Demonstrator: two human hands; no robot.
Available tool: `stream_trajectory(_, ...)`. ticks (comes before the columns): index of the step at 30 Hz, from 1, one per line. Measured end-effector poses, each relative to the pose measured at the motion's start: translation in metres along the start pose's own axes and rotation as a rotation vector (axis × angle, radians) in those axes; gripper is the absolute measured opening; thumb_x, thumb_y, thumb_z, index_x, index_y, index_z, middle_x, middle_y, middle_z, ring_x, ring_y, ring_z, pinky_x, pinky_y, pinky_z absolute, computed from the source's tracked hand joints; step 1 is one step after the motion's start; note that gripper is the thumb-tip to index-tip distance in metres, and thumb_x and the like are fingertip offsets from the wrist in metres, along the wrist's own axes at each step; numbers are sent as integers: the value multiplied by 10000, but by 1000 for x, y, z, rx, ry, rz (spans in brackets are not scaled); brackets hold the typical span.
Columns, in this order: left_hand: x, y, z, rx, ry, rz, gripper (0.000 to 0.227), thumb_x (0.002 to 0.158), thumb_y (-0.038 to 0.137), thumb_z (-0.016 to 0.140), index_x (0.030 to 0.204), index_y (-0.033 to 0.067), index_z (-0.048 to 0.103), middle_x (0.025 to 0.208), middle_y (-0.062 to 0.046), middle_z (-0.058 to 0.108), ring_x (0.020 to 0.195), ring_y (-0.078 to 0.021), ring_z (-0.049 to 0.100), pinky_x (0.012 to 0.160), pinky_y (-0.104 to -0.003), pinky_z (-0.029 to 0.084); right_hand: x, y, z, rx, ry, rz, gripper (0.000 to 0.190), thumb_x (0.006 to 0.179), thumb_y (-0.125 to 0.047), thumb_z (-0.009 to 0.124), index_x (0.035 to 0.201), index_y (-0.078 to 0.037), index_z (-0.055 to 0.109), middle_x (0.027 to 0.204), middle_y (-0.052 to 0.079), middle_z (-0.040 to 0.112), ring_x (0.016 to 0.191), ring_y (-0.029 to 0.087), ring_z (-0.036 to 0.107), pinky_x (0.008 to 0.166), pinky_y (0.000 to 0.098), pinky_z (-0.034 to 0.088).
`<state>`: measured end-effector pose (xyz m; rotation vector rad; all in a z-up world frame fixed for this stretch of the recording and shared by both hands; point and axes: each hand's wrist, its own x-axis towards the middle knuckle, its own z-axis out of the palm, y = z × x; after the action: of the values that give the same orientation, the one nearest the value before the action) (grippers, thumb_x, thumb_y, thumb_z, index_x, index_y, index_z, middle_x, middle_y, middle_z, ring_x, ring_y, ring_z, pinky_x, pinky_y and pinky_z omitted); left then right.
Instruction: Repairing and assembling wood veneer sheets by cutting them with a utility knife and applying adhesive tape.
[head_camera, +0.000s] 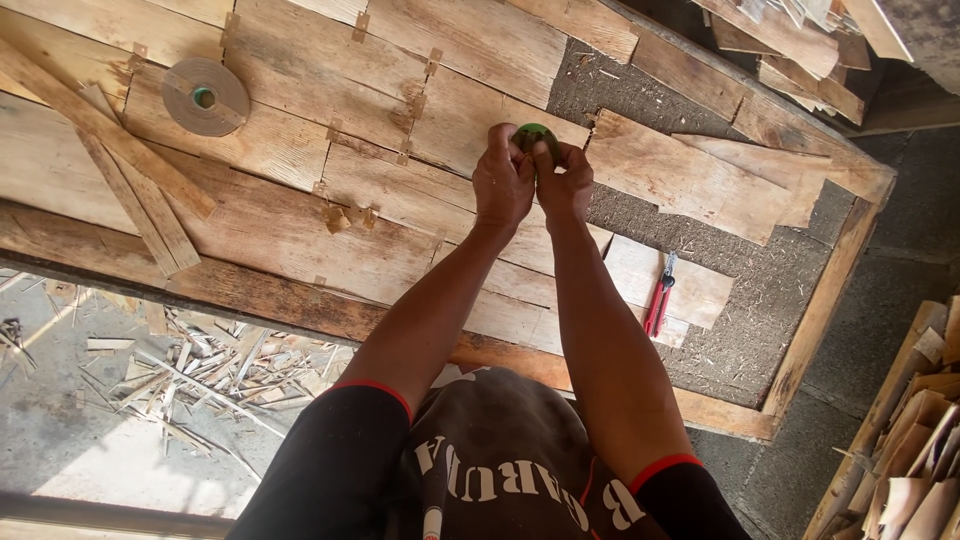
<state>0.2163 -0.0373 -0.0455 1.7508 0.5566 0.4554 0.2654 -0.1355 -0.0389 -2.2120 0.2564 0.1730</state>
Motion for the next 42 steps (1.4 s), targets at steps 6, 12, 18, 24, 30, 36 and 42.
stream_trajectory(6, 2, 0, -4, 3, -23, 25, 478, 860, 19, 725, 1262, 84, 474, 806, -72, 688, 748, -283, 704, 691, -443, 552, -1, -5, -5, -163, -15, -80, 249, 979, -291, 703, 1082, -68, 739, 998, 60, 779, 912, 182, 734, 803, 365, 568)
stream_trajectory(12, -5, 0, -25, -200, -99, 35, 464, 916, 25, 751, 1288, 97, 482, 841, -35, 701, 661, -121, 654, 587, -288, 537, -26, 17, -25, 45, 195, -401, 236, 1036, -220, 656, 1144, -17, 709, 1009, 70, 756, 910, 174, 713, 771, 351, 588)
stream_trajectory(18, -70, -8, -47, -293, -385, -67, 421, 920, -14, 714, 1284, 40, 510, 865, -40, 698, 634, -108, 575, 556, -269, 467, -98, 28, -63, 311, -267, -8, 278, 1047, -270, 611, 1234, -70, 658, 867, -20, 659, 731, 50, 576, 618, 230, 512)
stream_trajectory(24, -131, -13, -55, -71, -555, -214, 435, 866, 28, 702, 1258, 26, 511, 892, -31, 700, 658, -118, 620, 583, -291, 533, -144, 103, -83, 354, -378, 97, 258, 1023, -244, 669, 1127, -11, 704, 868, -4, 677, 725, 62, 573, 643, 231, 511)
stream_trajectory(30, -172, -13, -41, -52, -610, -255, 440, 860, 67, 727, 1254, 21, 538, 884, -62, 685, 686, -148, 636, 620, -324, 541, -181, 118, -115, 445, -355, 249, 217, 997, -256, 681, 1086, -58, 679, 870, -27, 665, 730, 61, 568, 657, 231, 509)
stream_trajectory(36, -194, -6, -21, -51, -655, -206, 413, 854, 54, 708, 1233, 11, 548, 880, -65, 693, 708, -156, 645, 646, -312, 531, -195, 142, -137, 456, -315, 246, 197, 999, -246, 695, 1013, -49, 680, 845, -16, 657, 717, 68, 562, 657, 235, 507)
stream_trajectory(42, -217, -15, 5, -87, -681, -187, 386, 861, 64, 729, 1201, 15, 554, 853, -59, 701, 723, -135, 650, 657, -292, 549, -205, 169, -155, 462, -270, 263, 155, 1007, -212, 704, 1015, -60, 676, 825, -15, 643, 718, 73, 563, 664, 233, 498)
